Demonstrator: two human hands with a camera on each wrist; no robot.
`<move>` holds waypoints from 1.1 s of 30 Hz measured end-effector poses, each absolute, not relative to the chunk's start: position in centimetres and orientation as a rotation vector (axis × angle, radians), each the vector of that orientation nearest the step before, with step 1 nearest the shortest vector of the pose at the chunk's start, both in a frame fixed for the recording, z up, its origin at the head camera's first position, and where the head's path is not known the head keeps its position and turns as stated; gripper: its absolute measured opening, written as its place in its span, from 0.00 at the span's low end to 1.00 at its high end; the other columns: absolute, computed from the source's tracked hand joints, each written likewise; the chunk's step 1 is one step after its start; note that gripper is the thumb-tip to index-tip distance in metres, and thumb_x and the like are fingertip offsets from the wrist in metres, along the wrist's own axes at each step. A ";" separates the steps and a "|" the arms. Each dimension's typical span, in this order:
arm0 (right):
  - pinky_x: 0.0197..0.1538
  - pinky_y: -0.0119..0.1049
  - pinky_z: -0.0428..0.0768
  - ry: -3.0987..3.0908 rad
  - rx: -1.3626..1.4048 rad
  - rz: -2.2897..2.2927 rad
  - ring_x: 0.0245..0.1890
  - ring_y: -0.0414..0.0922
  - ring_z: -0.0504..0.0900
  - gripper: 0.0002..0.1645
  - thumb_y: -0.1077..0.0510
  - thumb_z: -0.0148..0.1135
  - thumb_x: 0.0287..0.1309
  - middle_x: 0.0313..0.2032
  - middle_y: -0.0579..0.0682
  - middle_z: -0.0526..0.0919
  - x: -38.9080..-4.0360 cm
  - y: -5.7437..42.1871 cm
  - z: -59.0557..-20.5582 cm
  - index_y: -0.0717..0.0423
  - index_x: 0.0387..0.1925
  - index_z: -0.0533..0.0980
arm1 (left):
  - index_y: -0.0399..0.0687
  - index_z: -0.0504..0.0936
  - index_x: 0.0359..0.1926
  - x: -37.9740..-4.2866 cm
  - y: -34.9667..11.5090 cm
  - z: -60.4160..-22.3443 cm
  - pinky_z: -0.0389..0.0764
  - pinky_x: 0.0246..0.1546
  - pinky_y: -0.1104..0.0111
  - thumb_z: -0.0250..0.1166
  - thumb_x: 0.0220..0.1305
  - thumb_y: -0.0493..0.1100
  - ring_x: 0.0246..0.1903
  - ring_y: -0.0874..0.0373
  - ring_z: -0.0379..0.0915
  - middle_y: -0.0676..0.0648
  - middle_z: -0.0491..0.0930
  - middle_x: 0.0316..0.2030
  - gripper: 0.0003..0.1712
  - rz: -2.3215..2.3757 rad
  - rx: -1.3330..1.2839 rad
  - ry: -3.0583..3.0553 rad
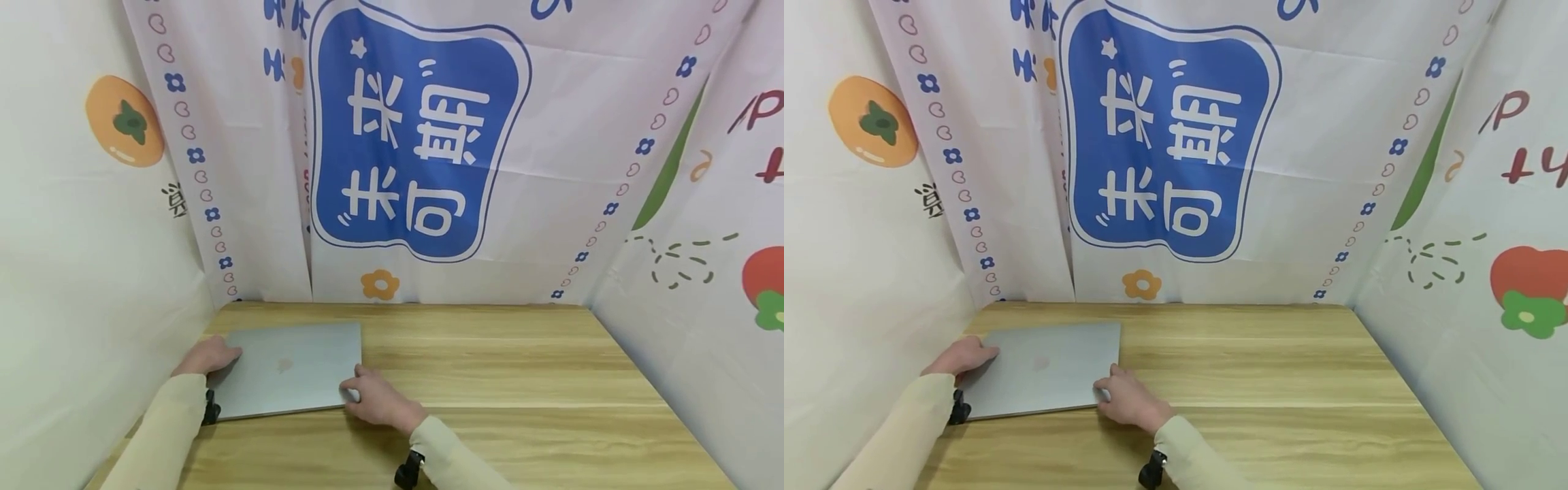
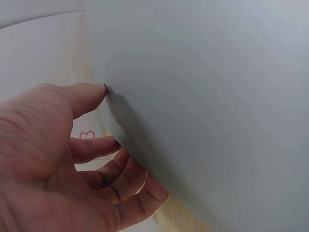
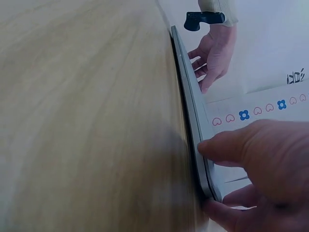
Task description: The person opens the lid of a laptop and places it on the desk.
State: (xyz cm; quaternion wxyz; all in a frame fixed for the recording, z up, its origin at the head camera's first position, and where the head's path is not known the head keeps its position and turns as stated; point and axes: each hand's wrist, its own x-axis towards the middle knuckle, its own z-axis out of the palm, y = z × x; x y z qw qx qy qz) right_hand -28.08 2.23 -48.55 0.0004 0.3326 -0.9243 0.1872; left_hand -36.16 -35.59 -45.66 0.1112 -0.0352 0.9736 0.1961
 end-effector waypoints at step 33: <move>0.52 0.37 0.80 -2.902 0.895 0.710 0.50 0.46 0.80 0.16 0.56 0.66 0.59 0.49 0.54 0.82 -28.9 4.6 -48.6 0.55 0.49 0.82 | 0.16 0.52 0.68 -35.9 -32.6 -45.1 0.69 0.61 0.41 0.53 0.72 0.50 0.63 0.25 0.60 0.18 0.53 0.67 0.42 0.646 -0.124 2.782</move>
